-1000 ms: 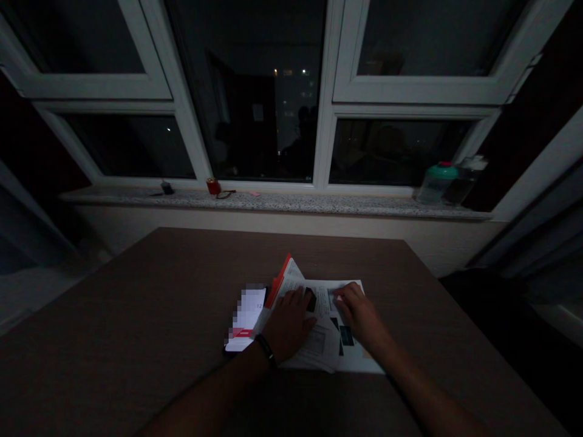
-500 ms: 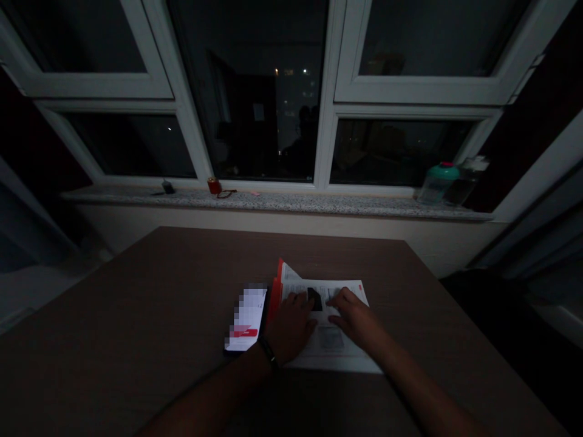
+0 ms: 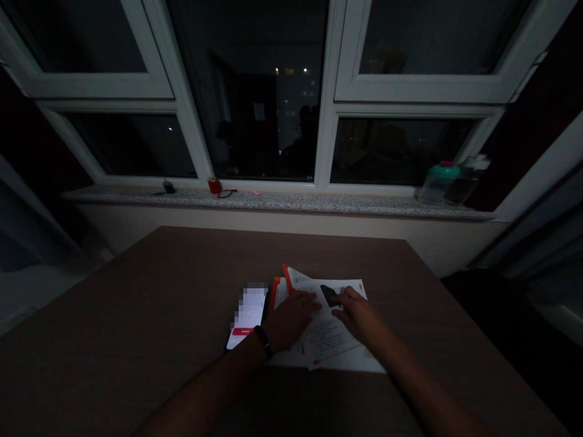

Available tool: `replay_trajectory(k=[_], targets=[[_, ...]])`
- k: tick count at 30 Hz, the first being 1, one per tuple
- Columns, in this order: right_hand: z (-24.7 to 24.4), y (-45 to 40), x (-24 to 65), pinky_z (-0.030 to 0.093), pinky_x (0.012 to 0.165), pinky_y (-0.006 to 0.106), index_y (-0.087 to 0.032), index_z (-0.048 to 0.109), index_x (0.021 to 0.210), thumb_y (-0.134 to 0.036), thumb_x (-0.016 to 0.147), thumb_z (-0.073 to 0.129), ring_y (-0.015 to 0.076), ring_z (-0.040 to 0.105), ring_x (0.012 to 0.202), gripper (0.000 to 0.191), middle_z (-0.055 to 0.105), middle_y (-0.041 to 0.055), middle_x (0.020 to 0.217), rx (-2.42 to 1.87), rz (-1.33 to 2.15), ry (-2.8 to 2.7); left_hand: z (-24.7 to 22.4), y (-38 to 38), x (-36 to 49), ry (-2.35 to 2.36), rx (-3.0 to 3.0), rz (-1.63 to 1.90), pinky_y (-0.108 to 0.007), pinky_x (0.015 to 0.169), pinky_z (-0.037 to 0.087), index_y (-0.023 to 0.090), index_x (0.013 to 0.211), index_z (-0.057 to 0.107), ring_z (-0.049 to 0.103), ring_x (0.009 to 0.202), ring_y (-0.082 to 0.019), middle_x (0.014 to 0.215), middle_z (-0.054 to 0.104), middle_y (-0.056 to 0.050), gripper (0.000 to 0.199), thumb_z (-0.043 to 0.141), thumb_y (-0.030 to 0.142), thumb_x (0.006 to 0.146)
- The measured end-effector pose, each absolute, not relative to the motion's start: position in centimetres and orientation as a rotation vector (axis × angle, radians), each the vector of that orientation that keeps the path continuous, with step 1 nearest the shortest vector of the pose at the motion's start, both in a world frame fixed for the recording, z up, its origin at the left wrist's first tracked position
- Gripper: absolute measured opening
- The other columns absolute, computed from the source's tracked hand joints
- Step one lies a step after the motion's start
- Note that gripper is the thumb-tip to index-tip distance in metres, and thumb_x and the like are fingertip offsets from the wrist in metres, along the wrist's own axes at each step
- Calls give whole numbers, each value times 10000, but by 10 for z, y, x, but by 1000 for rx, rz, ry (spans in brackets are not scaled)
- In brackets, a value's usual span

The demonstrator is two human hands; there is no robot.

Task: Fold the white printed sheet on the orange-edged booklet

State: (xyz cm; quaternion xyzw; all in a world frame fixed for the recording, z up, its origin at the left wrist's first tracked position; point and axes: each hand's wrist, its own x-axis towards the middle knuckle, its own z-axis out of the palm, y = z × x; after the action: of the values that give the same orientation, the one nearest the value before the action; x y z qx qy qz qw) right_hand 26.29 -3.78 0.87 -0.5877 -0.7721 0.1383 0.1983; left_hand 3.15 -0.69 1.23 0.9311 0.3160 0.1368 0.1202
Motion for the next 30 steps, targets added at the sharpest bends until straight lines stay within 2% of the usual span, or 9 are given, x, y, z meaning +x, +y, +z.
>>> replay_trajectory(k=[2,4,9,13,22,27,30], targets=[[9,-36,267,478,853,310,-241,669,1163,-246,922,547,214,621,949,270,569,76,1054,-1694,353,-2140,13,-3,28,960,2721,385,-460,1087,379,191,1237,607,433,1303,-275,1397,512,-93,386,602,81,867],[9,-35,270,472,861,306,-252,670,1164,-230,931,516,206,622,946,280,570,71,1051,-1711,328,-2126,13,0,25,944,2714,408,-450,1082,387,213,1229,622,449,1293,-257,1390,522,-80,357,578,94,896],[4,-35,272,480,801,300,-239,654,1166,-284,922,536,202,628,897,274,569,69,1049,-1709,324,-2105,10,7,18,876,2667,408,-415,1107,365,240,1263,612,434,1312,-220,1421,504,-55,389,501,58,938],[0,-34,272,485,787,294,-231,639,1164,-305,915,551,199,625,890,274,568,69,1046,-1669,351,-2088,13,9,15,843,2619,358,-404,1118,349,238,1283,598,411,1335,-217,1450,474,-57,425,541,44,909],[-2,-33,272,499,776,311,-232,619,1143,-319,888,593,196,631,859,270,567,67,1067,-1662,373,-2084,21,5,14,825,2594,286,-446,1122,330,260,1339,547,362,1375,-267,1500,407,-60,471,628,182,881],[1,-35,270,503,783,317,-246,611,1151,-334,885,602,194,624,858,280,567,61,1062,-1638,401,-2082,16,7,13,797,2626,294,-439,1138,304,248,1352,533,332,1395,-246,1508,393,-66,507,537,69,878],[5,-41,262,498,799,321,-272,600,1181,-356,872,628,194,619,877,322,572,48,1071,-1566,436,-2130,15,5,16,826,2660,314,-442,1121,329,243,1338,544,366,1367,-254,1481,423,-76,483,548,82,883]])
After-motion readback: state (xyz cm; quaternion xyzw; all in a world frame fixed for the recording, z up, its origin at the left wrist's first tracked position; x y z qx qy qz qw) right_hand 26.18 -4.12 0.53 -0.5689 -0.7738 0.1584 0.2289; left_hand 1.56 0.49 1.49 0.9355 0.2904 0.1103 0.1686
